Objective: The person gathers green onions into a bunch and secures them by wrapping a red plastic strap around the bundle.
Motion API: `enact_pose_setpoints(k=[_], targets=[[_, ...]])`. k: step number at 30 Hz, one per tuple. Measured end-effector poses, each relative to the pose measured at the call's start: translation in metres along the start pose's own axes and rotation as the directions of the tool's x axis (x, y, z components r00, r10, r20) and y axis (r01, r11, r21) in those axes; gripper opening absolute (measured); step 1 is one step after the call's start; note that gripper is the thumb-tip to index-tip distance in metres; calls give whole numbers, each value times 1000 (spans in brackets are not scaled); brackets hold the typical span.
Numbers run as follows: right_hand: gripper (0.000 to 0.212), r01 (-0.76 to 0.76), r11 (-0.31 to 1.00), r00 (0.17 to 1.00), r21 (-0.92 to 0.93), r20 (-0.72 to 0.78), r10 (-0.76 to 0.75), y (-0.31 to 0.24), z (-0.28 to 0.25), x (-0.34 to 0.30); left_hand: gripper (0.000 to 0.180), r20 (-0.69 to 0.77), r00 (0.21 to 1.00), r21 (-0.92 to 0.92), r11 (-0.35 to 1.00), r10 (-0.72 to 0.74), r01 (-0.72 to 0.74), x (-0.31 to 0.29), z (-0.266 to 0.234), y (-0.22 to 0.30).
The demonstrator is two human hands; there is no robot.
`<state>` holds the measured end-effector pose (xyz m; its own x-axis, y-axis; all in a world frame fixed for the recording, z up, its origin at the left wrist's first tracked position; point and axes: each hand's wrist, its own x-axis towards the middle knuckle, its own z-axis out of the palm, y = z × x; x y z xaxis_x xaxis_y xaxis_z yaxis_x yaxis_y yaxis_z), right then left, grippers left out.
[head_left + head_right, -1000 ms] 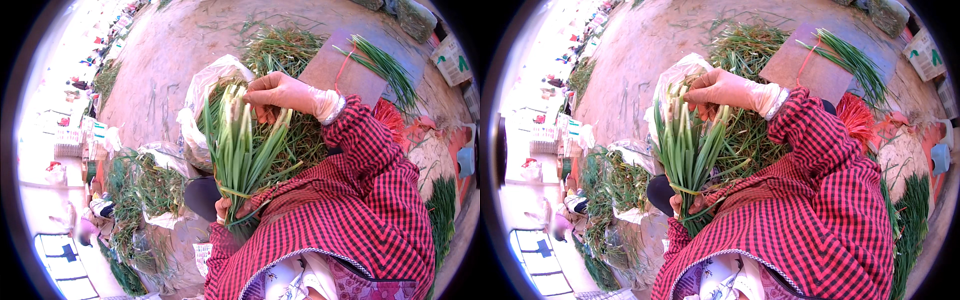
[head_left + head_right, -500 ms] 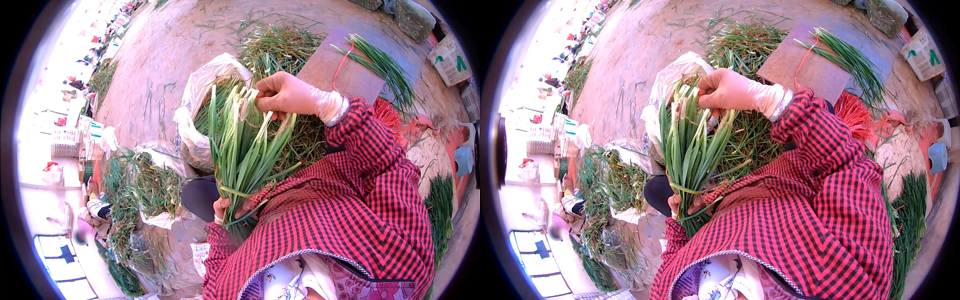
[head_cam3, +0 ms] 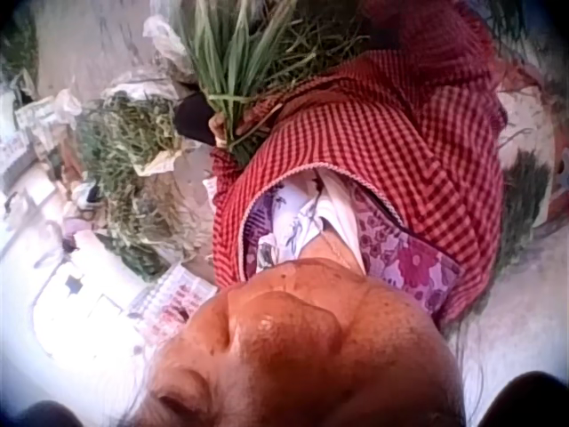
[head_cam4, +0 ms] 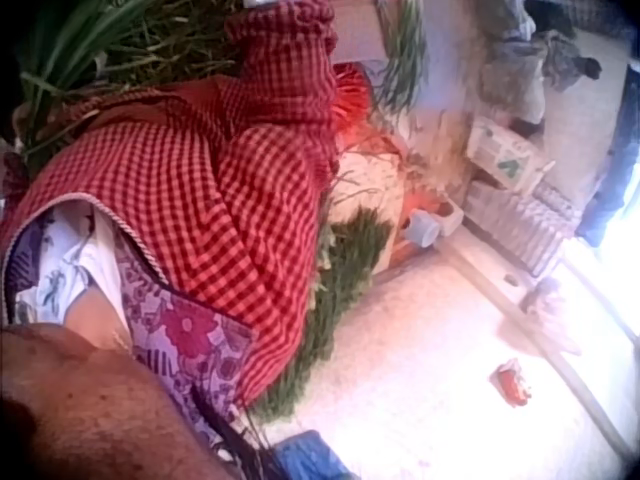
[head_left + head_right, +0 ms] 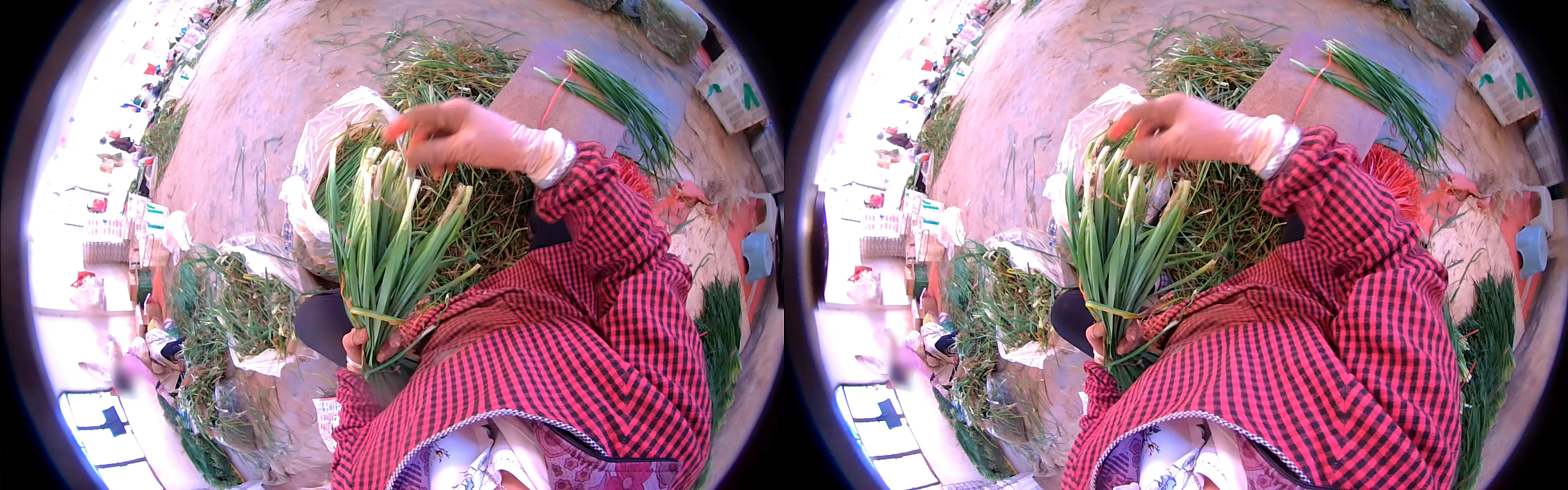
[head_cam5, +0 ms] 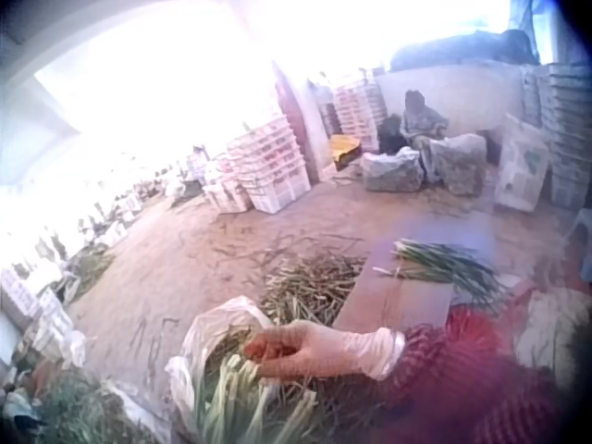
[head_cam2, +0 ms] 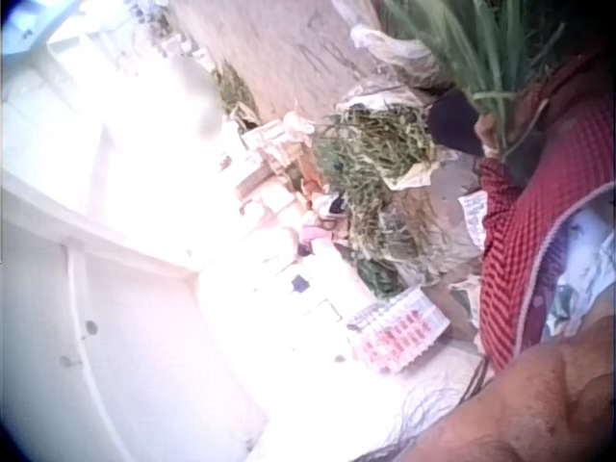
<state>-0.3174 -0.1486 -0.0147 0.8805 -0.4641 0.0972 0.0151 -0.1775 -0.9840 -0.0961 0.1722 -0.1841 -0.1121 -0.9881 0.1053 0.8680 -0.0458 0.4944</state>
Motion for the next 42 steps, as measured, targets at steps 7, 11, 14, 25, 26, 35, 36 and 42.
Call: enact_pose_setpoints(k=[7, 11, 14, 25, 26, 35, 36, 42], targets=[[19, 108, 982, 984, -154, -122, -127, 1, -3, 12, 37, -32, 999, 3, 1000, 15, -15, -9, -1, 3], [23, -54, 939, 723, -339, -662, -197, 38, -112, 20, 36, -29, 999, 8, 1000, 23, -23, -9, -1, 3], [35, -371, 642, 716, -671, -647, -262, 42, -106, 5, 35, -30, 999, 13, 1000, 28, -27, -8, -3, 4], [22, 371, 550, 901, -748, 145, -409, -18, 14, 24, 33, -76, 997, 26, 1000, 7, -5, -6, -1, -7], [19, 351, 526, 909, -775, 146, -391, -19, 12, 23, 33, -77, 997, 27, 1000, 7, -5, -5, -1, -8], [17, 72, 729, 802, -681, -395, -448, 9, -30, 24, 31, -85, 996, 23, 1000, 4, -2, -6, -1, -13], [19, -29, 713, 778, -701, -464, -424, 12, -57, 26, 31, -76, 997, 22, 1000, -5, 7, -3, -1, -13], [35, 58, 813, 967, -579, -168, -189, -13, -26, 10, 30, -91, 996, 27, 1000, 16, -13, -10, -6, -10]])
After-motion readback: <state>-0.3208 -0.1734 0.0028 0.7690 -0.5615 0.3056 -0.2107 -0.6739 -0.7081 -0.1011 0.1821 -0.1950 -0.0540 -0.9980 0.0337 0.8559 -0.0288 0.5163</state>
